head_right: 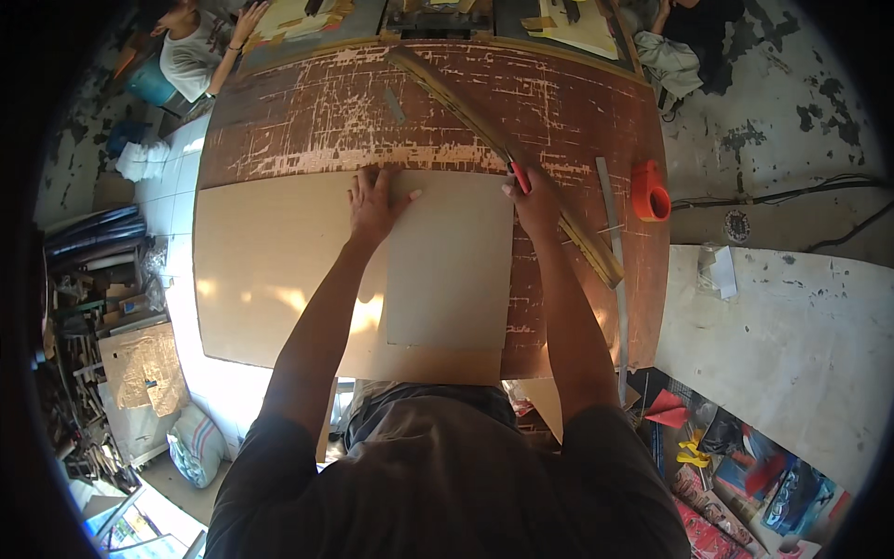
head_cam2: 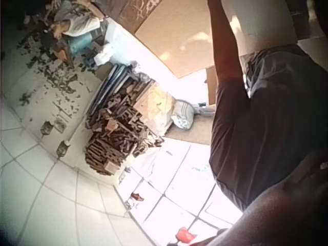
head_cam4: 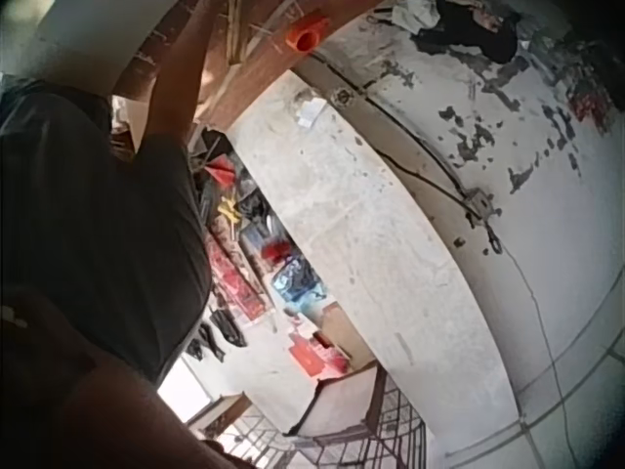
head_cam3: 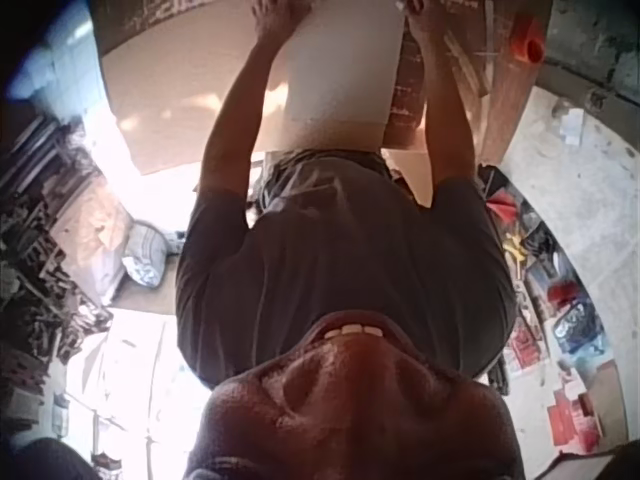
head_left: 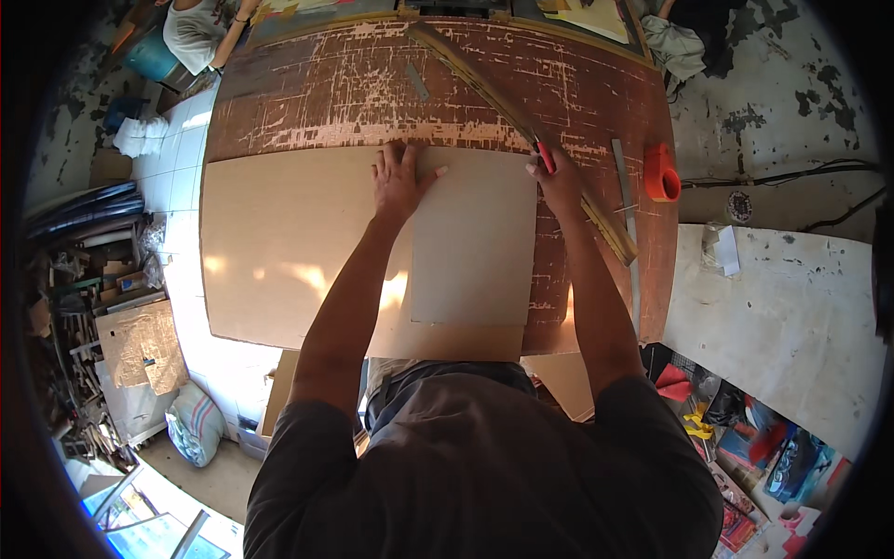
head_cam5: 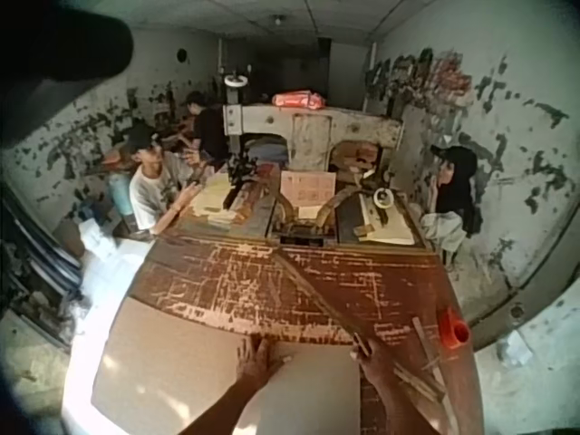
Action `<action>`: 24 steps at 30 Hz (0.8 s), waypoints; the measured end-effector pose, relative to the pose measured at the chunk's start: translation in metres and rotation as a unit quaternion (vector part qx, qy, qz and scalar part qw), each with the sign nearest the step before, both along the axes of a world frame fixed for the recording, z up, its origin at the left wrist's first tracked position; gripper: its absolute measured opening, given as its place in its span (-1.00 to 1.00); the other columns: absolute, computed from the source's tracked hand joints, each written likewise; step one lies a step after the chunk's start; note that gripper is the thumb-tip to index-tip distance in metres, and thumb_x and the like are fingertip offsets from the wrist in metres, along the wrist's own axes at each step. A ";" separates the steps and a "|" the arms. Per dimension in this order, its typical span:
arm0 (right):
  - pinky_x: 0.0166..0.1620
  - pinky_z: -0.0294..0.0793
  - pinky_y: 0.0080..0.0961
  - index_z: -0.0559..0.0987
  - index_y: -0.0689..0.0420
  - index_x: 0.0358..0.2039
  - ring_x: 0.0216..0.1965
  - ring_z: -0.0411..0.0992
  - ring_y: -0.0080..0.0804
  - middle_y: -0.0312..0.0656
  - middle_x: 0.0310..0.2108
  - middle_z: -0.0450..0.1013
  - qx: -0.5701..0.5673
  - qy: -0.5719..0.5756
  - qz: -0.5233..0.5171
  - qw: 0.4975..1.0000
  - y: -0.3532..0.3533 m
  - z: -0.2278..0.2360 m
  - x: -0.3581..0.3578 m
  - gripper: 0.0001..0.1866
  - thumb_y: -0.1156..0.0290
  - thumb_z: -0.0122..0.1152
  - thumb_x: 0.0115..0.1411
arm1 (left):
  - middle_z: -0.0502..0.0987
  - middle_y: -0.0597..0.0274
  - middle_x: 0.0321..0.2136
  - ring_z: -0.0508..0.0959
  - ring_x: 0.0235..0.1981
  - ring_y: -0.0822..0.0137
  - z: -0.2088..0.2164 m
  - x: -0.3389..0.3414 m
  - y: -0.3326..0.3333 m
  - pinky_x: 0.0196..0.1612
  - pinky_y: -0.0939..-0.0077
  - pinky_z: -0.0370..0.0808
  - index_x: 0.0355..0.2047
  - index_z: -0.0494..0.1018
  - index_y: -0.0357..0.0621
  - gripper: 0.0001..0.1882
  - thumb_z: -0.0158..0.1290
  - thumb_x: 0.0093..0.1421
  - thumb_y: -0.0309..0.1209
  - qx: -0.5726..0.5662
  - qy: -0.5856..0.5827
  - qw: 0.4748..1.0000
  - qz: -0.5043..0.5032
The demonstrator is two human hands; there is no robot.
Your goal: The person positions cardboard sheets on a table, uses a cardboard template and a wooden ruler to guide cuts, slices the cardboard using a utility knife, and separates the cut cardboard strips.
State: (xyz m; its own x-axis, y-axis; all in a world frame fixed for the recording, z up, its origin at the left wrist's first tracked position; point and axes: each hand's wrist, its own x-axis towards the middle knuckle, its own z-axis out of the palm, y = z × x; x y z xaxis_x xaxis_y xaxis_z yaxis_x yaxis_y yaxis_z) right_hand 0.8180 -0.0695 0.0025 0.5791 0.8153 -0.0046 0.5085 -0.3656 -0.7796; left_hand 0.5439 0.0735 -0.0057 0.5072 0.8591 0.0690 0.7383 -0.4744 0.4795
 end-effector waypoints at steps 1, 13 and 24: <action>-0.14 0.49 -0.32 0.57 0.05 -0.06 -0.23 0.58 -0.22 -0.18 -0.28 0.60 -0.010 0.004 -0.006 1.000 -0.002 -0.002 0.002 -0.64 0.28 0.38 0.13 | 0.28 0.04 0.08 0.27 0.15 -0.01 0.000 0.002 -0.001 0.22 0.02 0.21 0.21 0.38 0.17 -0.28 0.13 0.15 0.24 -0.002 -0.002 1.000 -0.005; -0.14 0.48 -0.35 0.54 0.12 -0.09 -0.28 0.55 -0.27 -0.15 -0.33 0.55 -0.003 0.016 0.032 0.999 0.001 -0.015 0.020 -0.64 0.33 0.41 0.12 | 0.24 -0.06 0.15 0.24 0.20 -0.13 0.008 0.007 -0.002 0.26 -0.04 0.18 0.21 0.34 0.13 -0.26 0.22 0.11 0.16 -0.037 -0.018 0.999 0.002; -0.07 0.48 -0.46 0.51 0.20 -0.09 -0.20 0.52 -0.43 -0.19 -0.24 0.54 -0.021 0.014 0.040 0.999 0.005 -0.004 0.011 -0.63 0.42 0.39 0.11 | 0.24 0.06 0.11 0.28 0.15 -0.04 0.004 0.007 0.005 0.19 0.00 0.21 0.16 0.34 0.12 -0.24 0.30 0.02 0.12 -0.047 -0.008 0.998 0.031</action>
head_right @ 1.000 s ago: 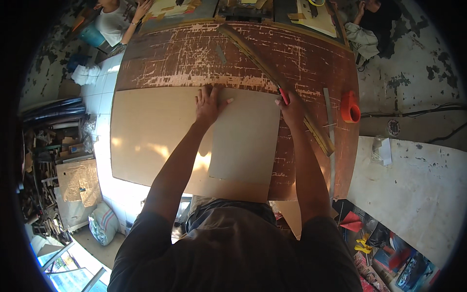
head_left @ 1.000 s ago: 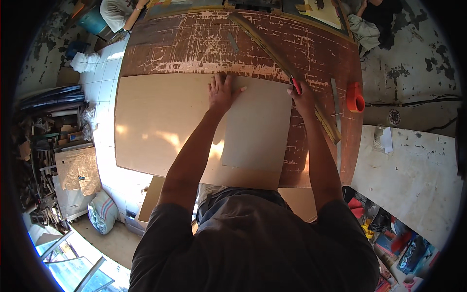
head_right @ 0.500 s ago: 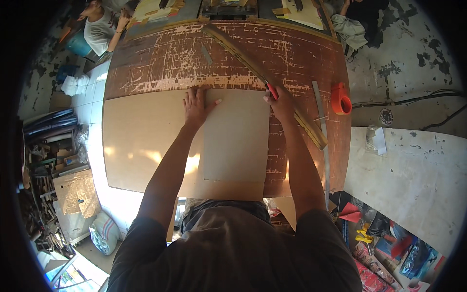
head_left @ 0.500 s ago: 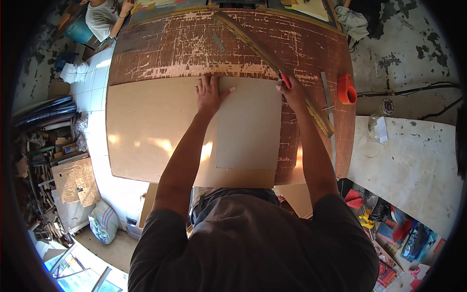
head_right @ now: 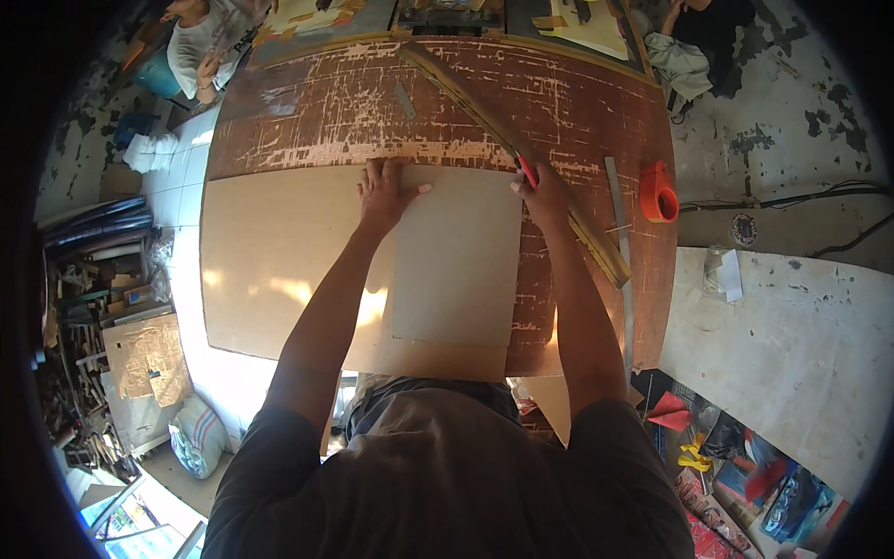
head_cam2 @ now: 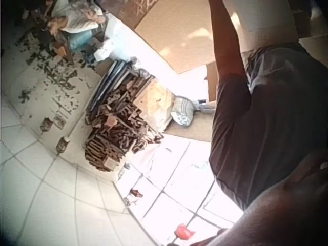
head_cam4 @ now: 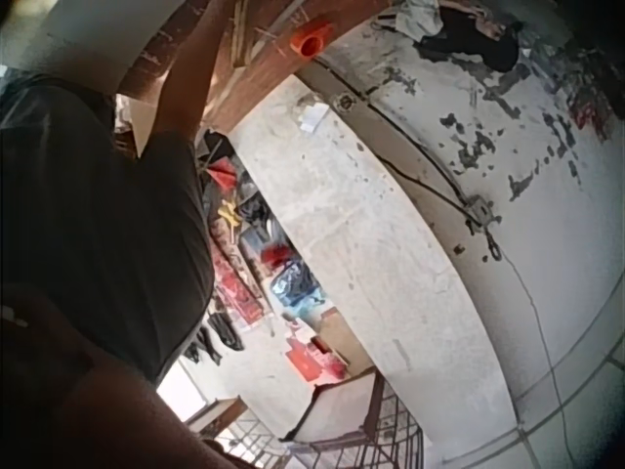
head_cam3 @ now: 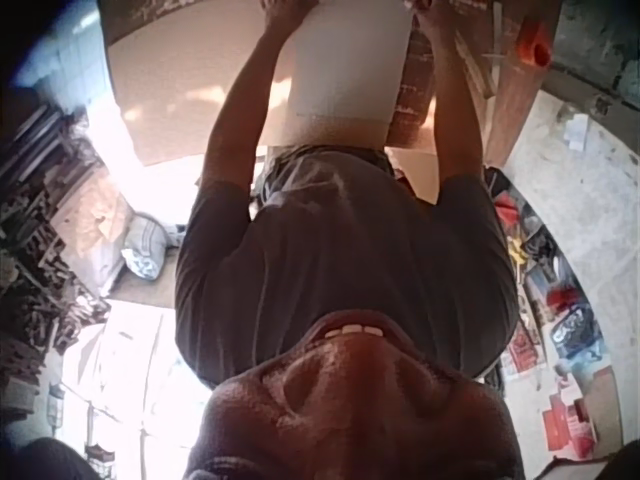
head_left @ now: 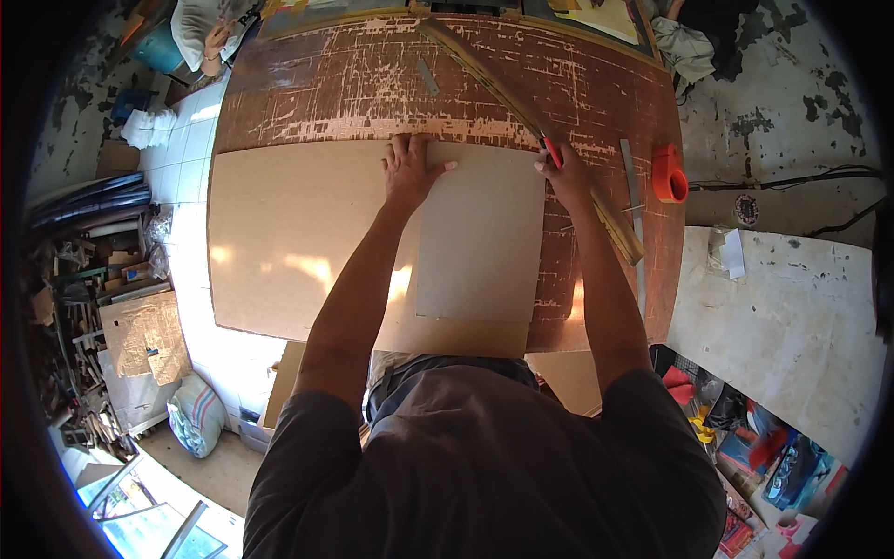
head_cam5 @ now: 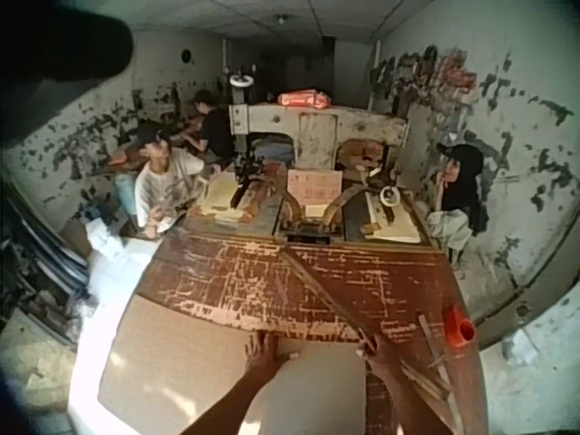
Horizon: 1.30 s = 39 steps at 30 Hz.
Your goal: The person positions cardboard sheets on a table, uses a cardboard template and a wooden ruler to guide cuts, slices the cardboard using a utility knife, and separates the cut cardboard strips.
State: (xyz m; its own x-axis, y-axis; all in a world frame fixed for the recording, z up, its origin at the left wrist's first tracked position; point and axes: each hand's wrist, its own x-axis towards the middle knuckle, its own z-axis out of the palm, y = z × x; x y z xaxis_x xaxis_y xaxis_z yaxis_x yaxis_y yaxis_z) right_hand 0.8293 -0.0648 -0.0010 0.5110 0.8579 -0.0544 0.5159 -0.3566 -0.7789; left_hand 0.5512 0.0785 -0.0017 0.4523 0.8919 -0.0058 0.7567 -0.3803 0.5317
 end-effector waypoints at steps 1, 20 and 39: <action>-0.08 0.48 -0.40 0.52 0.18 -0.10 -0.20 0.54 -0.35 -0.16 -0.25 0.55 0.005 0.002 -0.003 1.000 0.001 0.001 0.000 -0.63 0.41 0.41 0.10 | 0.24 0.06 0.11 0.28 0.15 -0.04 -0.001 0.001 0.000 0.19 0.00 0.21 0.16 0.34 0.12 -0.24 0.30 0.02 0.12 0.001 0.000 1.000 0.000; -0.07 0.50 -0.41 0.50 0.16 -0.07 -0.20 0.55 -0.38 -0.17 -0.20 0.56 0.029 -0.017 0.005 0.999 0.000 -0.003 0.001 -0.62 0.43 0.41 0.11 | 0.23 0.08 0.09 0.25 0.16 -0.06 0.010 -0.001 0.000 0.24 0.01 0.17 0.08 0.41 0.21 -0.33 0.39 -0.02 -0.01 -0.034 -0.028 0.999 -0.007; -0.10 0.50 -0.35 0.50 0.12 0.01 -0.20 0.57 -0.28 -0.17 -0.22 0.57 -0.005 0.006 0.011 1.000 0.001 -0.006 0.006 -0.57 0.42 0.40 0.13 | 0.21 0.07 0.12 0.24 0.18 -0.05 -0.004 0.004 0.002 0.23 -0.04 0.16 0.14 0.34 0.13 -0.23 0.35 -0.01 0.10 -0.005 -0.004 1.000 -0.005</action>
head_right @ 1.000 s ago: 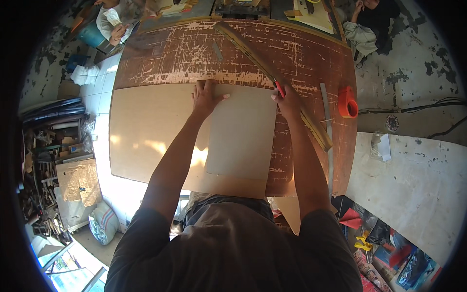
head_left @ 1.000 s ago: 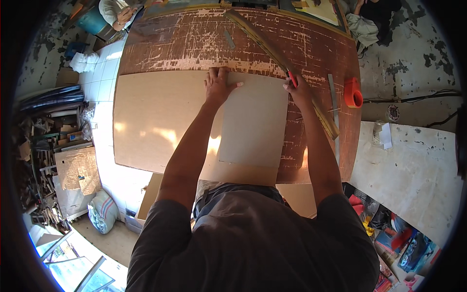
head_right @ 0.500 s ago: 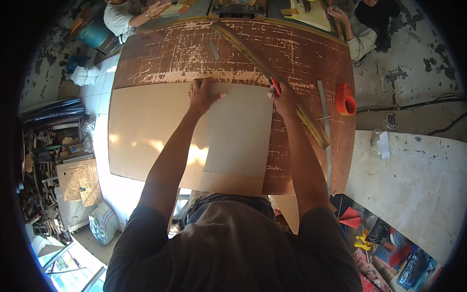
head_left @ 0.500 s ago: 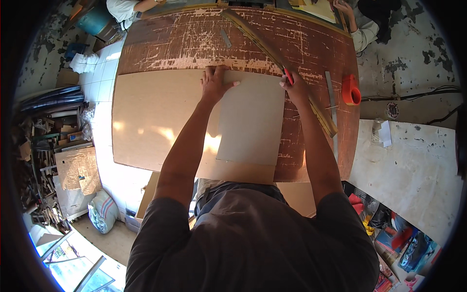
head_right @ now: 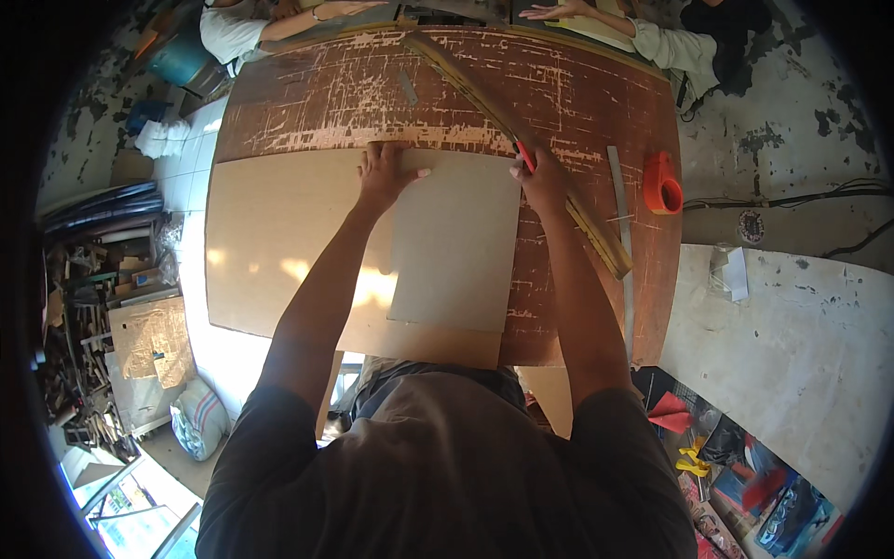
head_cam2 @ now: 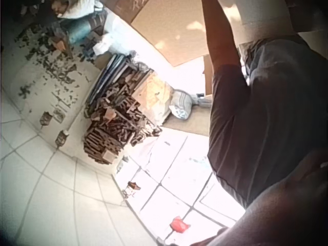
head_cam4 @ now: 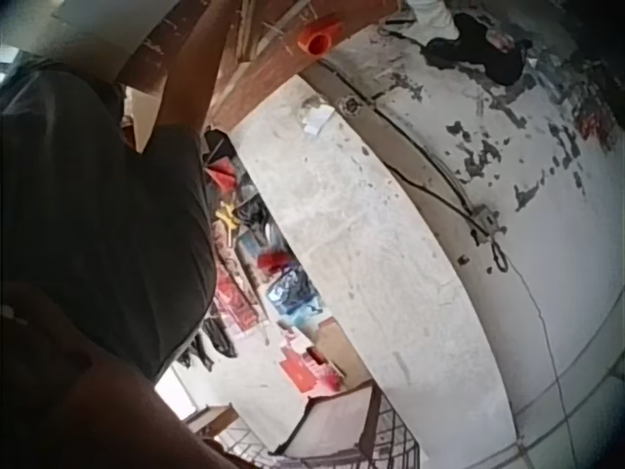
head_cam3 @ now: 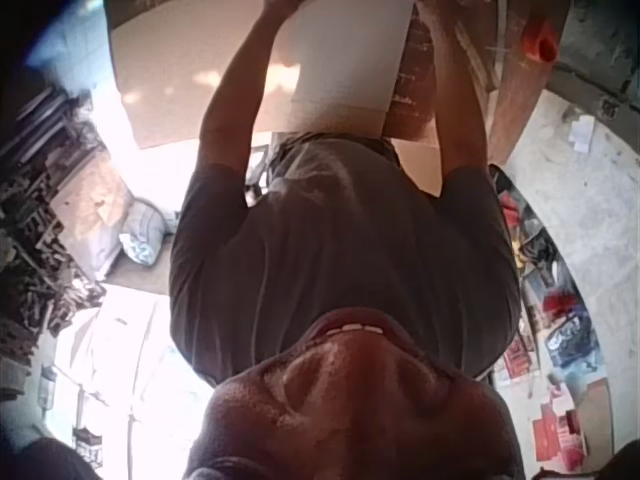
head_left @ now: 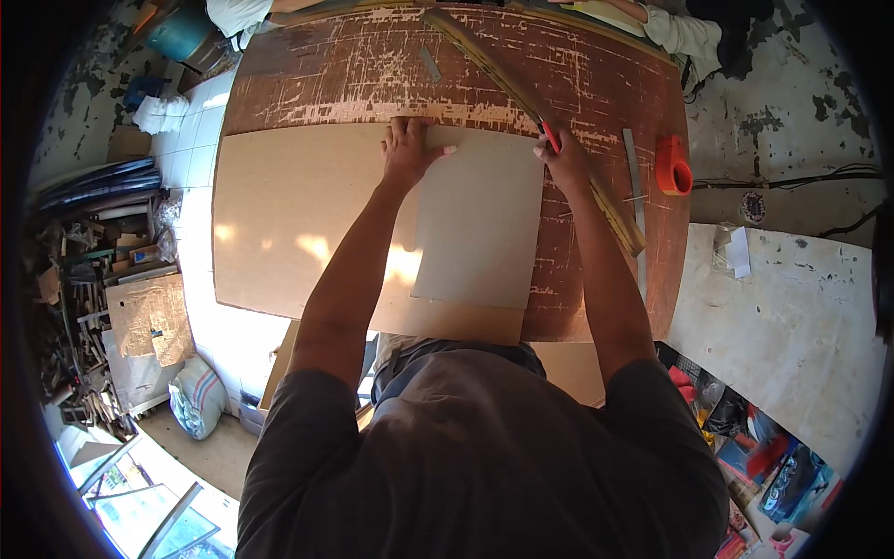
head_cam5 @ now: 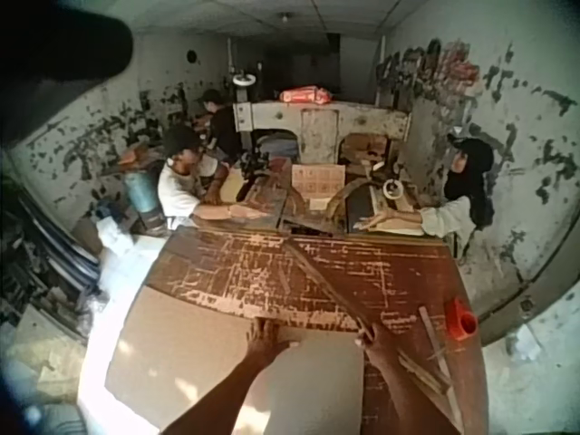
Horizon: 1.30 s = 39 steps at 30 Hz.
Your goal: The person positions cardboard sheets on a table, uses a cardboard template and a wooden ruler to guide cuts, slices the cardboard using a utility knife, and separates the cut cardboard strips.
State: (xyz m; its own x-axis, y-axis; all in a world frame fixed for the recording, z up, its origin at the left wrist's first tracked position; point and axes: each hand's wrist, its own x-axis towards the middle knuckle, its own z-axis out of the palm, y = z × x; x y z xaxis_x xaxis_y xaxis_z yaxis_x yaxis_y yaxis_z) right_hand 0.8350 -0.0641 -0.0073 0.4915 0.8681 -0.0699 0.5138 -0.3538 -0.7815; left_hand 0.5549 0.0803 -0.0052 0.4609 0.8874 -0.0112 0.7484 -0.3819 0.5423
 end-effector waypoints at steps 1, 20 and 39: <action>-0.10 0.50 -0.35 0.51 0.12 0.01 -0.20 0.57 -0.27 -0.17 -0.22 0.58 0.000 -0.015 -0.002 1.000 -0.001 -0.002 0.001 -0.57 0.42 0.40 0.13 | 0.21 0.07 0.12 0.24 0.18 -0.05 0.000 0.000 -0.001 0.23 -0.04 0.16 0.14 0.34 0.13 -0.23 0.35 -0.01 0.10 -0.002 0.001 1.000 0.000; -0.10 0.50 -0.35 0.54 0.09 -0.06 -0.18 0.58 -0.27 -0.17 -0.23 0.59 0.027 -0.066 -0.021 0.997 -0.002 -0.002 -0.009 -0.64 0.34 0.39 0.15 | 0.21 0.03 0.17 0.23 0.21 -0.03 0.022 0.004 -0.014 0.25 -0.02 0.18 0.24 0.27 0.16 -0.21 0.27 0.06 0.11 0.002 0.080 0.997 0.024; -0.16 0.51 -0.37 0.60 0.10 -0.06 -0.28 0.58 -0.33 -0.21 -0.27 0.61 0.205 0.044 -0.024 0.977 -0.028 -0.013 -0.001 -0.65 0.22 0.36 0.21 | 0.04 0.20 0.43 -0.04 0.47 0.08 0.010 0.005 -0.217 0.48 -0.01 -0.11 0.38 0.17 0.28 -0.31 -0.12 0.32 0.20 0.123 0.062 0.965 -0.222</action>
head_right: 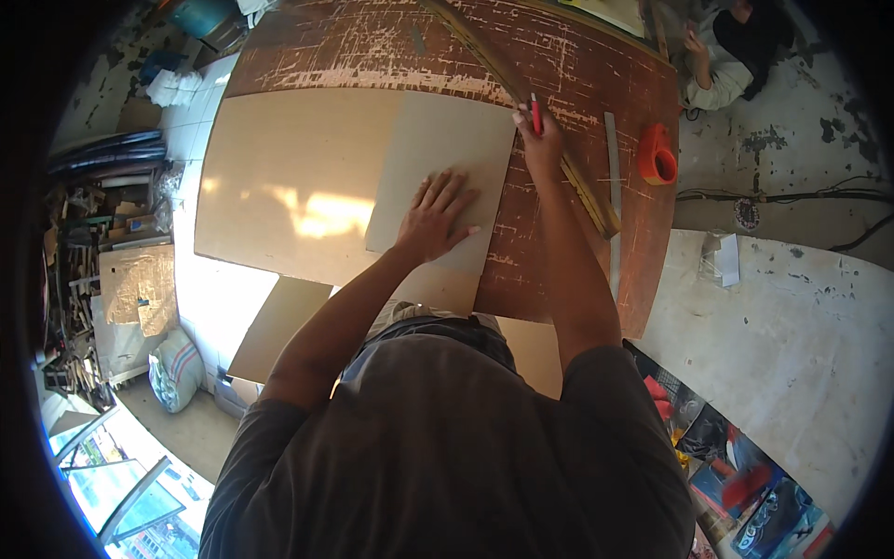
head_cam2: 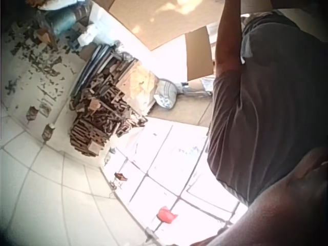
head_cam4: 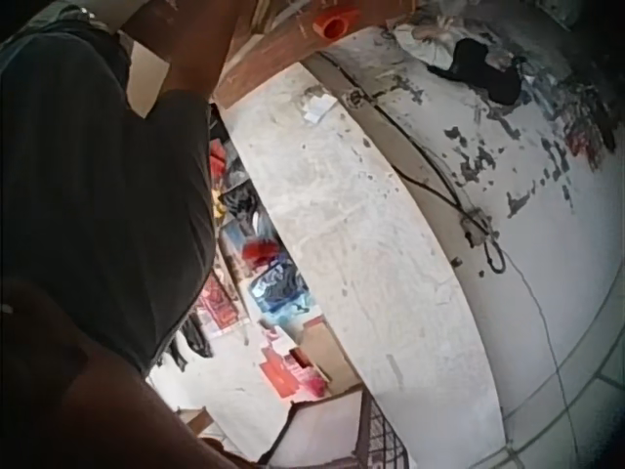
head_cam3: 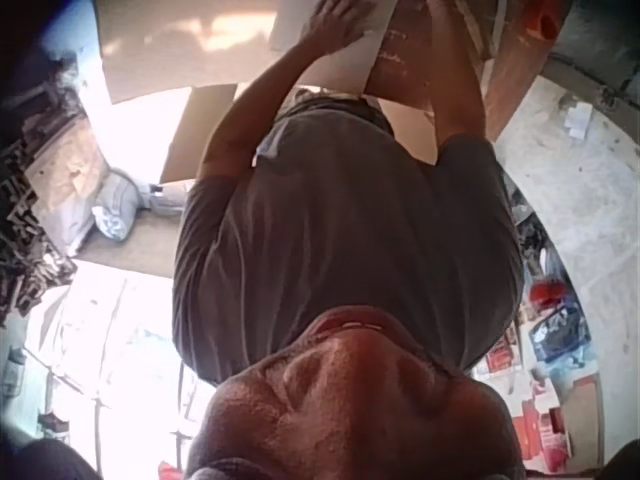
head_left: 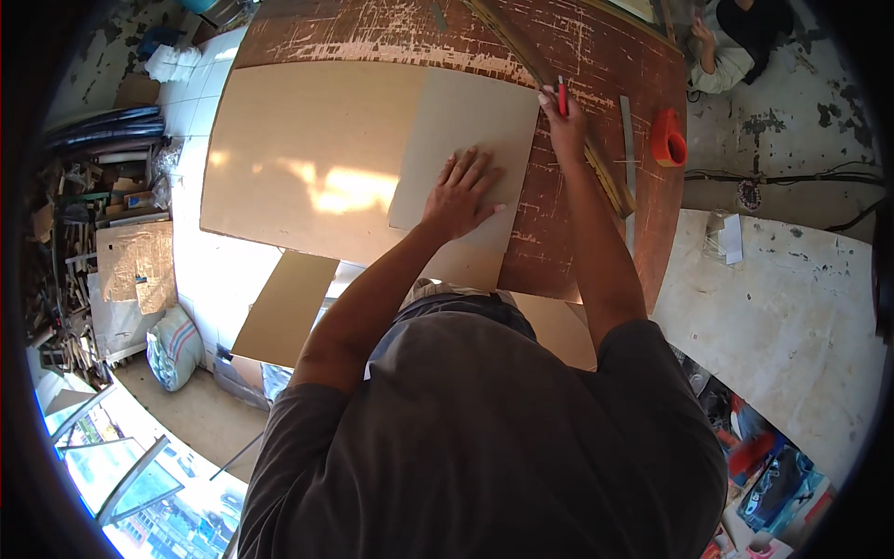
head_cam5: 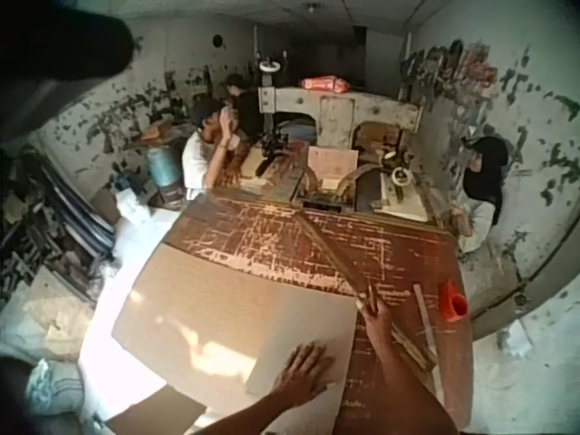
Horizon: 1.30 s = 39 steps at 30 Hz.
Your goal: The person positions cardboard sheets on a table, uses a cardboard template and a wooden ruler to guide cuts, slices the cardboard using a utility knife, and separates the cut cardboard strips.
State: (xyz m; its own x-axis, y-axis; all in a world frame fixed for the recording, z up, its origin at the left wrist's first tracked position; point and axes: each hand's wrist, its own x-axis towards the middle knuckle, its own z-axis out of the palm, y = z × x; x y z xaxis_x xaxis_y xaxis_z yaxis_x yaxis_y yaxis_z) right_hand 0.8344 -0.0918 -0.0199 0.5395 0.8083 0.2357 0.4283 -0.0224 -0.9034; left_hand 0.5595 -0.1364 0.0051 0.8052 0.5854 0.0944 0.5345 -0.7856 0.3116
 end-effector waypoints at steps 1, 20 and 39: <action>-0.23 0.49 -0.45 0.58 0.14 -0.03 -0.35 0.52 -0.44 -0.27 -0.31 0.57 -0.006 0.039 -0.004 0.999 -0.015 0.009 -0.005 -0.66 0.22 0.32 0.26 | 0.03 0.21 0.44 -0.06 0.48 0.09 -0.004 -0.004 0.000 0.48 -0.01 -0.12 0.39 0.14 0.31 -0.30 -0.15 0.32 0.21 0.014 0.012 1.000 0.002; -0.17 0.51 -0.16 0.43 0.18 -0.10 -0.17 0.56 -0.01 0.07 -0.22 0.54 -0.415 -0.246 0.389 0.785 -0.217 0.104 -0.094 -0.64 0.11 0.09 0.37 | -0.11 0.28 0.49 -0.11 0.49 0.12 -0.016 -0.013 -0.005 0.50 0.00 -0.18 0.44 -0.01 0.50 -0.34 -0.31 0.38 0.22 0.025 0.004 0.999 0.022; -0.26 0.53 -0.02 0.44 0.15 -0.17 -0.29 0.59 0.05 0.01 -0.31 0.59 -0.456 -0.375 0.396 0.703 -0.189 0.094 -0.121 -0.64 0.07 0.02 0.39 | -0.08 0.36 0.48 -0.13 0.50 0.21 -0.022 -0.013 -0.003 0.51 0.03 -0.23 0.41 0.08 0.48 -0.35 -0.19 0.35 0.20 0.015 -0.018 1.000 0.010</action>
